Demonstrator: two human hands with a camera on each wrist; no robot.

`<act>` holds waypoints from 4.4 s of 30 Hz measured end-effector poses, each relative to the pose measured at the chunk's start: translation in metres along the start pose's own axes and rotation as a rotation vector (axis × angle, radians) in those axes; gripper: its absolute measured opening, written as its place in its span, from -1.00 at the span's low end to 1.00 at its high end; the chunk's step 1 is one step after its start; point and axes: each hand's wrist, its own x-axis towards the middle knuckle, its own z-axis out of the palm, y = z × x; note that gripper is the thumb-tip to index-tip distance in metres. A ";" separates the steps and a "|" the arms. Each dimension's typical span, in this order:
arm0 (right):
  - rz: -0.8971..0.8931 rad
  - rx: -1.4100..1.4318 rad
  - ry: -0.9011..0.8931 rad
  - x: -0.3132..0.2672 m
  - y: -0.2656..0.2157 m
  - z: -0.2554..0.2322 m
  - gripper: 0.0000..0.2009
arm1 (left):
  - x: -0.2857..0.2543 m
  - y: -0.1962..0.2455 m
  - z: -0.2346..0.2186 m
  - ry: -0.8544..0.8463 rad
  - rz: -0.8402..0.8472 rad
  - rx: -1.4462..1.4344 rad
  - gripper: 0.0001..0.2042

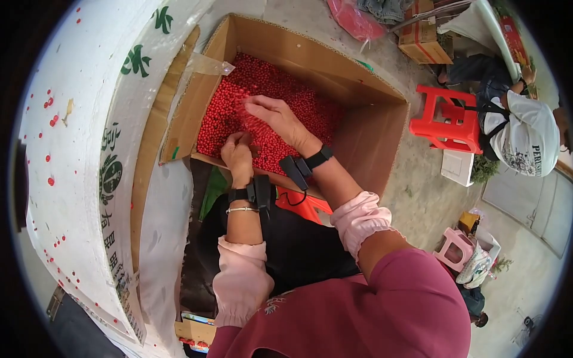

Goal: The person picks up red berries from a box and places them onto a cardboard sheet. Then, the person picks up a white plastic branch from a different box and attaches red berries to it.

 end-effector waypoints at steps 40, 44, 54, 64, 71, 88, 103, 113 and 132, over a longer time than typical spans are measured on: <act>0.793 -0.468 0.726 -0.039 0.285 -0.086 -0.53 | -0.010 0.012 -0.009 0.021 0.041 0.139 -0.91; 0.467 0.904 0.318 -0.026 0.237 -0.058 -0.65 | -0.009 0.016 -0.010 0.018 -0.019 0.118 -0.91; 0.013 0.316 0.079 -0.001 -0.005 -0.014 -0.73 | -0.008 0.022 -0.008 0.024 -0.223 -0.127 -0.88; -0.006 0.225 0.235 -0.014 -0.033 -0.001 -0.76 | -0.002 0.001 -0.013 0.130 0.028 0.105 -0.85; 0.439 -0.579 0.694 -0.043 0.199 -0.089 -0.49 | 0.004 0.015 -0.019 -0.165 -0.291 -0.389 -0.74; 0.242 0.892 0.072 -0.025 0.023 -0.044 -0.71 | -0.006 0.021 0.000 0.064 -0.168 -0.225 -0.83; -0.037 0.242 0.415 -0.010 -0.002 -0.026 -0.74 | -0.004 0.021 -0.003 0.132 -0.094 -0.188 -0.86; 0.579 0.213 0.520 0.108 0.221 -0.064 -0.63 | 0.002 0.018 -0.026 0.102 -0.278 -0.370 -0.84; 0.438 -0.892 0.809 0.021 0.190 -0.094 -0.51 | 0.012 -0.012 -0.029 0.063 -0.155 -0.352 -0.86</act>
